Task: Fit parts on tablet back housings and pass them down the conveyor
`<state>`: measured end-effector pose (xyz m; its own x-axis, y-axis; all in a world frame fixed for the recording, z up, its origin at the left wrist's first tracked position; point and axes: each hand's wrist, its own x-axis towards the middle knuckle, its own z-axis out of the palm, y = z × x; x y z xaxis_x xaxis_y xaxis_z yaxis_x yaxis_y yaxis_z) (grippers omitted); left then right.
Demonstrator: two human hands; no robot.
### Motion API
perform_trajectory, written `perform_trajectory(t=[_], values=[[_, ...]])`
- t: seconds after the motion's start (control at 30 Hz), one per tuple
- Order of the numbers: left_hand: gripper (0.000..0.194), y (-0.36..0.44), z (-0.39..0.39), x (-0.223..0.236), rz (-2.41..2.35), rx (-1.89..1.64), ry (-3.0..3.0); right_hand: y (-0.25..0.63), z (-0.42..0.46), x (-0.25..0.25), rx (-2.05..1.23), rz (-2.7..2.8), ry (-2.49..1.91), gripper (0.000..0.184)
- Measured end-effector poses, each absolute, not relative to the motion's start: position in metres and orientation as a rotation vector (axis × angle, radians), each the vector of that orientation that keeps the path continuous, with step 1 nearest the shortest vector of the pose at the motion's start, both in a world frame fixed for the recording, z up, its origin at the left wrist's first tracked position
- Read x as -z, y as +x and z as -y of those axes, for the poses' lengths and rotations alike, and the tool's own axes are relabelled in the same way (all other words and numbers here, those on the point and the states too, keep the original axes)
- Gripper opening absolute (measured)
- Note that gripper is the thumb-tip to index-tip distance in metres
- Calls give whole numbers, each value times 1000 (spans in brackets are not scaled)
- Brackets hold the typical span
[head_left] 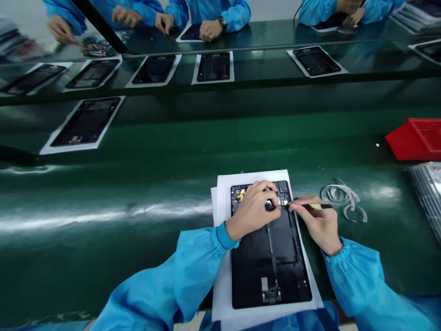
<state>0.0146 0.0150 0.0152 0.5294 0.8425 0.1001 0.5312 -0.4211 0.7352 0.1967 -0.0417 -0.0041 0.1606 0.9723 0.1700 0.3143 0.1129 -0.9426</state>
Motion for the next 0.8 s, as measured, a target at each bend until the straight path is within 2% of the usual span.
perform_trajectory(t=[0.27, 0.5, 0.63, 0.8], values=[[9, 14, -15, -14, -1112, -645, 2094, 203, 44, 0, -717, 1356, -1384, 5], [18, 13, -16, -18, -1130, -603, 2082, 205, 46, 4, -738, 1323, -1389, 3], [19, 13, -16, -20, -1123, -582, 2064, 204, 47, 7, -871, 1117, -1395, 9], [20, 14, -17, -22, -1099, -556, 2050, 204, 49, 8, -832, 1089, -1441, 12]])
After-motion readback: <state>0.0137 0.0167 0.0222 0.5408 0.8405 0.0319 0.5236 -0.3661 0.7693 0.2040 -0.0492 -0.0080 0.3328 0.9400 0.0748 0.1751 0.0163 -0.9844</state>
